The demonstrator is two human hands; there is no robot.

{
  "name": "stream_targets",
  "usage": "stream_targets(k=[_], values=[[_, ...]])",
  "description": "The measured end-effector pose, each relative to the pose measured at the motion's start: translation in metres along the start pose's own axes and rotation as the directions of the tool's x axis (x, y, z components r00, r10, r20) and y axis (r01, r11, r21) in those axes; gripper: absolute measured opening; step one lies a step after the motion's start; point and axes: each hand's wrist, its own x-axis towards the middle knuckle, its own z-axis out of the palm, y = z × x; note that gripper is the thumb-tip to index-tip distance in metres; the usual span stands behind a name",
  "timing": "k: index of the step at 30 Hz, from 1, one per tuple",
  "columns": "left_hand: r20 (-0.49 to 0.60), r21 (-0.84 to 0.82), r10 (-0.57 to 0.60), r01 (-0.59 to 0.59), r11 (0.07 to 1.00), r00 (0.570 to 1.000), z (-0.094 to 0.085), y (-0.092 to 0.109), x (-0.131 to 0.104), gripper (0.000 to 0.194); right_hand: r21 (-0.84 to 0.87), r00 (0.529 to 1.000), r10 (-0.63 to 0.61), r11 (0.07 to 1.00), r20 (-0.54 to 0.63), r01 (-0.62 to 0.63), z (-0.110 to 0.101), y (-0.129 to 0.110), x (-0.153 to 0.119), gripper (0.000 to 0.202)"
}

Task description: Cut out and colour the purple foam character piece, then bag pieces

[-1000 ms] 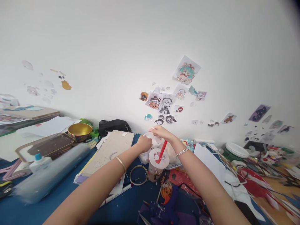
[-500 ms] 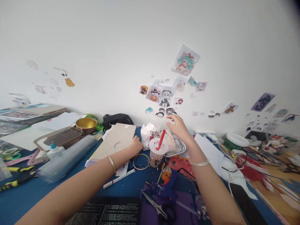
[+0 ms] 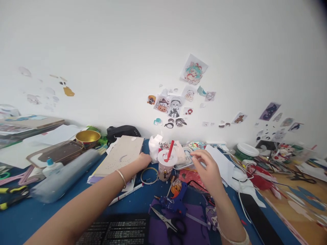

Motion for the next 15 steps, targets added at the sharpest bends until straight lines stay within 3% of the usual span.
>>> stream_targets(k=[4, 9, 12, 15], values=[[0.012, 0.06, -0.091, 0.09, 0.994, 0.996, -0.027, -0.011, 0.018, 0.03, 0.037, 0.99, 0.114, 0.993, -0.082, -0.111, 0.001, 0.03, -0.02, 0.018], [-0.161, 0.064, -0.138, 0.15, 0.987, 0.977, -0.078, -0.018, 0.058, 0.031, 0.033, 0.958, 0.228, 0.974, -0.173, -0.226, 0.005, 0.059, -0.033, 0.022], [-0.179, 0.051, -0.087, 0.098, 0.994, 0.98, -0.084, -0.008, 0.077, 0.031, 0.035, 0.959, 0.218, 0.976, -0.179, -0.215, 0.008, 0.062, -0.034, 0.022], [-0.101, 0.036, 0.007, -0.003, 0.999, 0.995, -0.073, 0.003, 0.084, 0.028, 0.039, 0.963, 0.2, 0.98, -0.179, -0.197, 0.009, 0.061, -0.034, 0.021]])
